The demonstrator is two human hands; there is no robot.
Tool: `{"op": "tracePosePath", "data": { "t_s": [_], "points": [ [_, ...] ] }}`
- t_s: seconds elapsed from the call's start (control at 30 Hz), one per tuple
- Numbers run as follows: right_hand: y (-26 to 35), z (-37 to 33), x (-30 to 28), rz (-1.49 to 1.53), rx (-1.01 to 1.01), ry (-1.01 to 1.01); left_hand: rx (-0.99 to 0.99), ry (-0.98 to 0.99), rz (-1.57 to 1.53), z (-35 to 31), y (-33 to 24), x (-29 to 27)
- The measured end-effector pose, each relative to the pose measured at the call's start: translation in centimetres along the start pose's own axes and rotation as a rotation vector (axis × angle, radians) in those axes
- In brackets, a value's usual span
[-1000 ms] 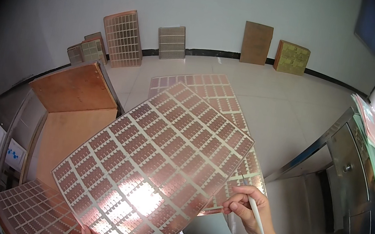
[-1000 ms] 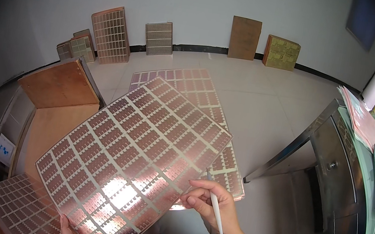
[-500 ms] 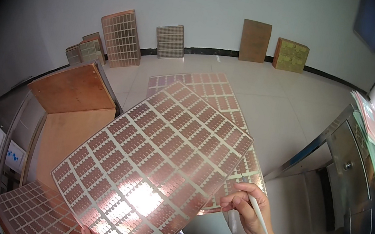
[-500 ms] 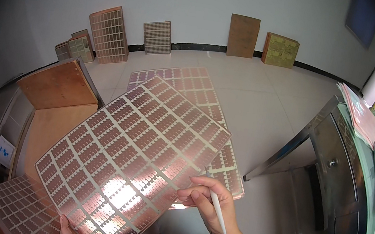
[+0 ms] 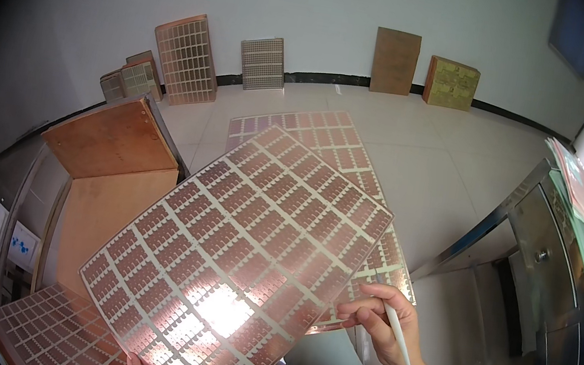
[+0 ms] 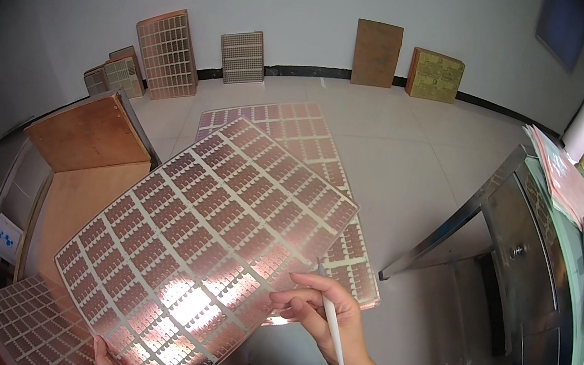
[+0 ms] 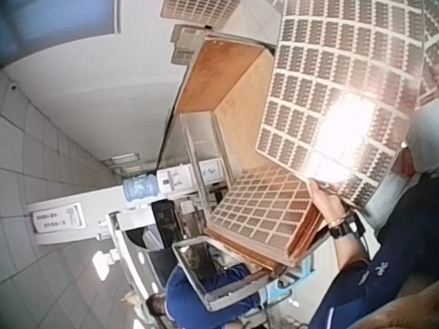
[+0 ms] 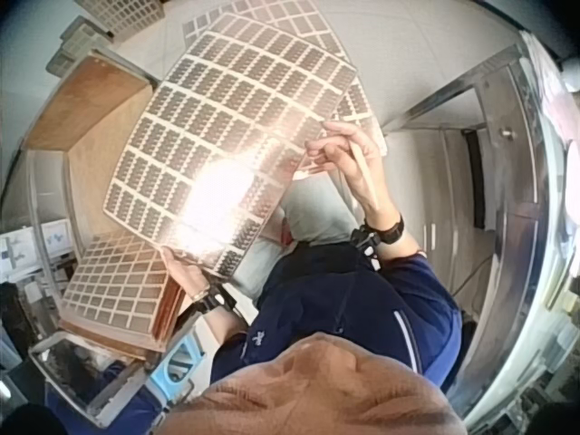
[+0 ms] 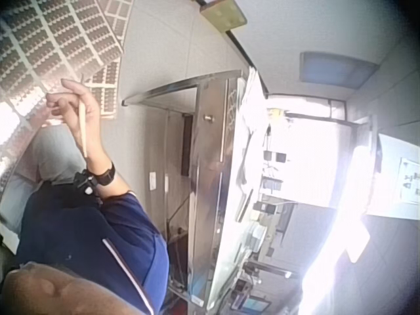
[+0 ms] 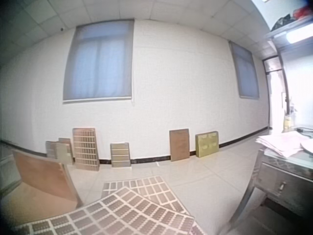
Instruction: Inspecting, handling, and organizing copper-colored metal grid sheets in a workshop environment.
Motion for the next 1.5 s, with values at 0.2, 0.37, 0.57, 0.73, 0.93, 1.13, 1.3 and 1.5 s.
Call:
{"op": "tracePosePath", "data": {
  "t_s": [0.2,0.37,0.57,0.73,0.93,1.13,1.3,1.5],
  "points": [
    [-0.5,0.1,-0.3,-0.029,-0.055,0.021,-0.024,0.003,0.023,0.5,0.5,-0.7],
    [-0.5,0.0,-0.5,-0.025,-0.039,-0.015,-0.030,-0.006,0.037,0.1,0.3,-0.2],
    [-0.4,0.0,-0.4,-0.042,-0.048,-0.020,-0.029,-0.017,0.037,0.3,0.5,-0.6],
    [-0.2,0.0,-0.3,-0.092,-0.079,-0.020,-0.030,-0.026,0.030,0.5,0.6,-0.5],
    [-0.1,0.1,0.2,-0.051,-0.092,-0.012,-0.048,-0.034,0.040,0.3,0.4,-0.3],
    [-0.4,0.1,0.0,-0.037,-0.134,0.032,-0.017,-0.012,0.030,0.2,0.3,-0.2],
    [-0.5,0.2,0.0,-0.053,-0.130,0.024,-0.003,-0.018,0.044,-0.3,0.0,0.4],
    [-0.5,0.2,-0.1,-0.046,-0.130,-0.013,-0.006,-0.005,0.063,-0.4,-0.1,0.5]
  ]
}}
Point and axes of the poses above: each hand's wrist, its own z-axis towards the middle knuckle, its own x-axis out of the palm, y = z × x, the point moved 4 cm from there along z, towards the middle knuckle, and after that the axes turned 4 degrees about x, right-handed, at the moved point
